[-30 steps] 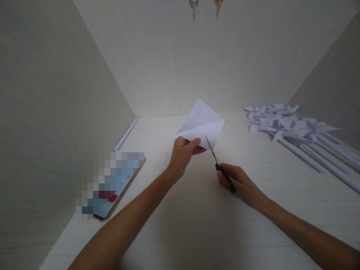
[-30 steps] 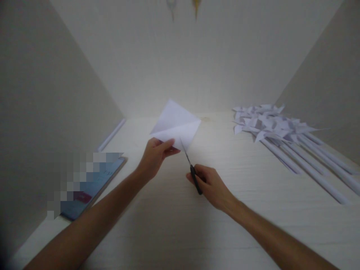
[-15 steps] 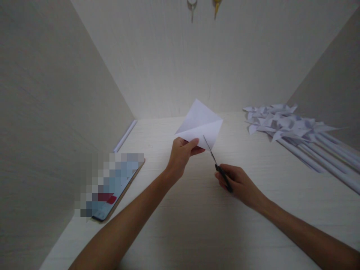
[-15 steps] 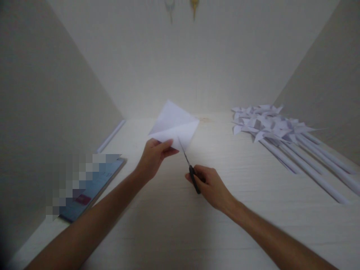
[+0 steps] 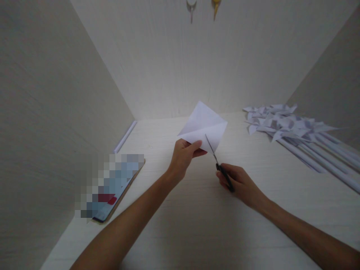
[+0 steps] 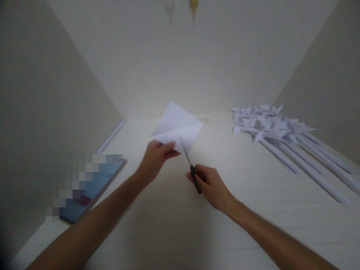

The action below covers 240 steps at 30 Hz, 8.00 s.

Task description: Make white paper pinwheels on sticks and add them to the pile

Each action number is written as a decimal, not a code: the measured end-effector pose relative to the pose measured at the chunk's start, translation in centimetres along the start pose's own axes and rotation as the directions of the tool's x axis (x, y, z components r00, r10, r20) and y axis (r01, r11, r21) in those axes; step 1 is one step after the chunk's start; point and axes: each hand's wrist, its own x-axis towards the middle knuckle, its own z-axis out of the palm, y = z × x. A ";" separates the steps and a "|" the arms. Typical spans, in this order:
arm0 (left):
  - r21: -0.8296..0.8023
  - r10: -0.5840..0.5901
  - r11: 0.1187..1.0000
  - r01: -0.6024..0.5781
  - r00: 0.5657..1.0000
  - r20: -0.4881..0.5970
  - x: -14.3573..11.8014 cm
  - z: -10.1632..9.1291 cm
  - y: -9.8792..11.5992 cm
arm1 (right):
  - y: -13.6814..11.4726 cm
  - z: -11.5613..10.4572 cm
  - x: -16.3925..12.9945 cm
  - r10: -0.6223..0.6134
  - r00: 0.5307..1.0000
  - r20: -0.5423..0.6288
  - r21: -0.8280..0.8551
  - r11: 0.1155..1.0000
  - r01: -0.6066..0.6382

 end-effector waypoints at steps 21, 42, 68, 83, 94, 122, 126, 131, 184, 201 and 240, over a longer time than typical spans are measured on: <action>0.015 -0.006 1.000 0.006 0.999 -0.035 0.4 -0.4 0.2 | 0.0 -0.5 0.1 0.012 1.000 -0.025 -0.097 0.995 -0.014; 0.027 -0.014 1.000 0.014 1.000 -0.003 0.3 -0.4 0.1 | -0.1 -0.7 0.0 -0.002 1.000 -0.029 -0.113 0.994 -0.002; 0.298 0.172 0.949 -0.105 0.963 -0.208 2.3 -2.6 3.0 | 1.3 -1.3 0.6 -0.030 0.994 0.109 0.018 0.999 0.028; 0.267 0.180 0.955 -0.129 0.968 -0.175 0.9 -1.0 2.4 | 0.3 -0.5 0.2 -0.032 0.984 0.175 0.034 0.999 0.026; 0.217 0.125 0.972 -0.089 0.980 -0.154 0.6 -0.6 1.7 | 0.2 -0.4 0.2 -0.023 0.986 0.166 0.033 0.999 0.017; 0.126 0.107 0.988 -0.091 0.987 -0.122 0.6 -0.6 1.5 | -0.1 -0.6 0.2 -0.087 0.969 0.232 0.103 0.993 0.064; 0.128 0.101 0.988 -0.088 0.990 -0.096 0.7 -0.8 1.6 | -0.1 -0.7 0.1 -0.094 0.966 0.242 0.122 0.990 0.066; 0.144 0.097 0.986 -0.082 0.990 -0.103 0.8 -0.8 1.5 | -0.1 -0.7 0.2 -0.091 0.968 0.235 0.121 0.991 0.064; 0.138 0.120 0.985 -0.102 0.985 -0.128 0.6 -0.5 1.5 | 0.4 -0.4 -0.2 0.009 0.994 0.105 0.045 0.999 -0.014; 0.174 0.118 0.980 -0.098 0.987 -0.110 0.5 -0.6 1.7 | 0.0 -0.4 -0.2 0.002 0.996 0.089 -0.054 0.999 0.003; 0.228 0.032 0.973 -0.030 0.999 -0.006 -0.6 -0.1 1.7 | -0.5 -0.5 -0.2 -0.041 0.998 0.053 -0.047 0.998 0.043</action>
